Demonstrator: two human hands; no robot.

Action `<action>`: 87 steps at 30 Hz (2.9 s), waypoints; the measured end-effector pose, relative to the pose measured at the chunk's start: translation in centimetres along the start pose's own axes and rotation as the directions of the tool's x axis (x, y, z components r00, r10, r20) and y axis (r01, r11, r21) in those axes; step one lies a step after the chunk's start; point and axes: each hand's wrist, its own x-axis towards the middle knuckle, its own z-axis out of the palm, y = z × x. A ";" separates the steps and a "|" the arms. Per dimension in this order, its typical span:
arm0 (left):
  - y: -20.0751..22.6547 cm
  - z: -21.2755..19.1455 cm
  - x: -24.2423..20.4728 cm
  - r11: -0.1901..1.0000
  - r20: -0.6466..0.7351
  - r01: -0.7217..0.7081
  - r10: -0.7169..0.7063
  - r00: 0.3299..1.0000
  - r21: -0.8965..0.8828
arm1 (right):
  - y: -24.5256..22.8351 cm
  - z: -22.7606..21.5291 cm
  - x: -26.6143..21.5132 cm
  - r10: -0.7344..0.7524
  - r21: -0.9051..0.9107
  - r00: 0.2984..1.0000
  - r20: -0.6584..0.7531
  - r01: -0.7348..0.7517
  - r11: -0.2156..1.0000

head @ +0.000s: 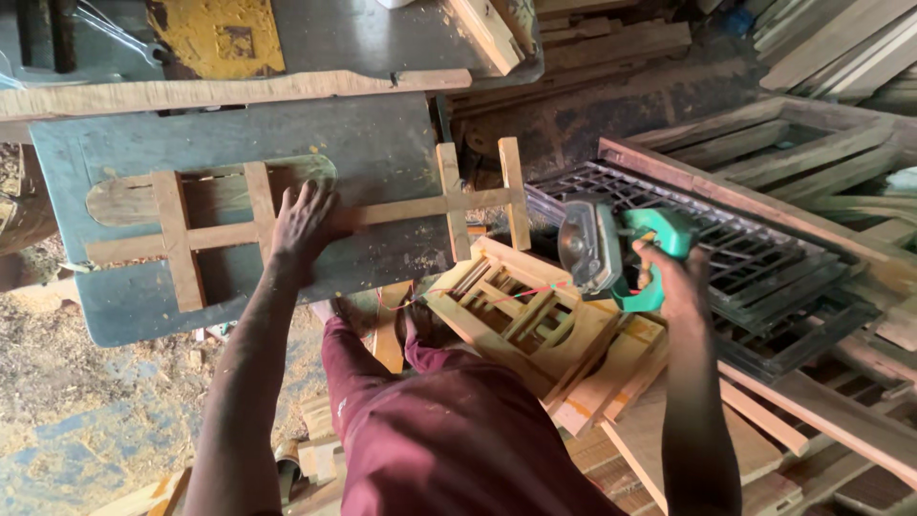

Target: The person uses a green circular saw to cut a wooden frame on a workbench. They adjust the frame's position and guide the saw along the wood to make precise cuts.

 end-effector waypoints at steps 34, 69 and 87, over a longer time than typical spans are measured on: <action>-0.2 -1.4 -0.2 0.997 0.003 -0.047 0.048 0.999 -0.053 | 0.9 10.9 5.2 0.054 -0.184 0.990 0.129 -0.030 0.982; 0.3 -3.6 1.2 0.987 0.092 -0.105 0.094 0.991 0.119 | 3.5 4.6 4.9 -0.002 0.060 1.000 -0.014 0.003 0.998; 1.4 -0.7 3.1 0.997 -0.042 -0.066 0.067 0.997 0.029 | 1.4 6.7 2.4 0.069 -0.213 0.996 0.049 -0.057 0.976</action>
